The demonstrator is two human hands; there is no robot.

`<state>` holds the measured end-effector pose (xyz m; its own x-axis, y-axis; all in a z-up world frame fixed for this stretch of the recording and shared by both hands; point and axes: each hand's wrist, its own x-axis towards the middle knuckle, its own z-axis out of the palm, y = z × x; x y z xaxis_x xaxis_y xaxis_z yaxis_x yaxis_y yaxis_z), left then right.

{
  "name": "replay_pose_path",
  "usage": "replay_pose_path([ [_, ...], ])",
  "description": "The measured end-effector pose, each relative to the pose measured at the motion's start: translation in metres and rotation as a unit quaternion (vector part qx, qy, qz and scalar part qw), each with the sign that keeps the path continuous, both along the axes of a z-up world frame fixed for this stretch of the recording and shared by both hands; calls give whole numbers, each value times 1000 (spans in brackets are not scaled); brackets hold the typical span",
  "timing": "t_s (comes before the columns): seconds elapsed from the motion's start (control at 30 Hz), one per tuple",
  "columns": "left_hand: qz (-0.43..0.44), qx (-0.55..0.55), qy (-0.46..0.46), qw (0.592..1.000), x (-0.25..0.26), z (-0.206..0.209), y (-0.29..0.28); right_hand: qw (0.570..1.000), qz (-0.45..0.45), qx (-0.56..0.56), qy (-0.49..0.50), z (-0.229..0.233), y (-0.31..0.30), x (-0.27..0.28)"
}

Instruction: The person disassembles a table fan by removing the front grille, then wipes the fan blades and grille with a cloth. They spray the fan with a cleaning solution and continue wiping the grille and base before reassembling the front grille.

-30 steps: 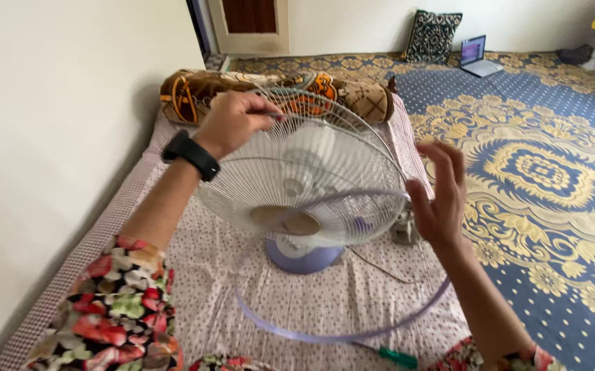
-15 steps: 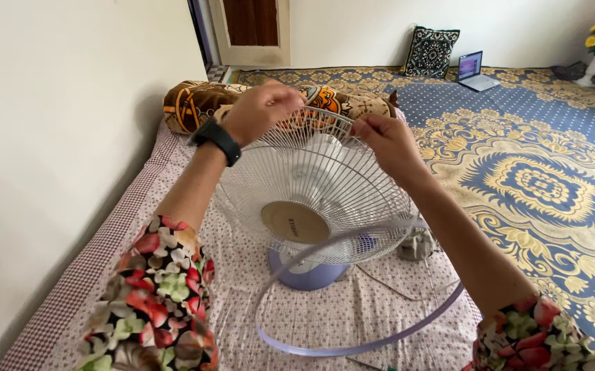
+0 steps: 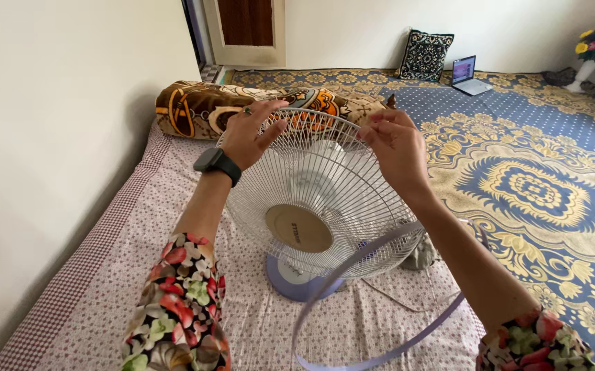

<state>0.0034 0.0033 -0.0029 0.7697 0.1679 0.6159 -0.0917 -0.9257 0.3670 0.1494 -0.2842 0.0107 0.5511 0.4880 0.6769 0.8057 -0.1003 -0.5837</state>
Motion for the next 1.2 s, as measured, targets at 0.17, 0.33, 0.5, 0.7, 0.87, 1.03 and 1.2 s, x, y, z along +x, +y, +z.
replay_pose_path([
  [0.17,2,43,-97,994,11,-12,0,1000,-8,4,22,4,2,0],
  [0.33,36,38,-134,990,18,-20,-5,999,-24,19,32,1,4,-3],
  [0.5,8,-51,-135,990,24,-8,-7,998,-16,54,3,1,8,-8],
  [0.7,-37,4,-214,976,26,1,-14,997,-52,53,-16,7,8,-18],
  [0.87,-93,-114,-121,982,29,7,-2,994,-72,78,-36,7,13,-28],
  [1.03,-142,-242,-84,956,38,6,5,987,-129,72,-55,0,19,-41],
  [1.2,-121,-239,-124,955,49,6,-3,984,-142,80,-75,-1,21,-42],
])
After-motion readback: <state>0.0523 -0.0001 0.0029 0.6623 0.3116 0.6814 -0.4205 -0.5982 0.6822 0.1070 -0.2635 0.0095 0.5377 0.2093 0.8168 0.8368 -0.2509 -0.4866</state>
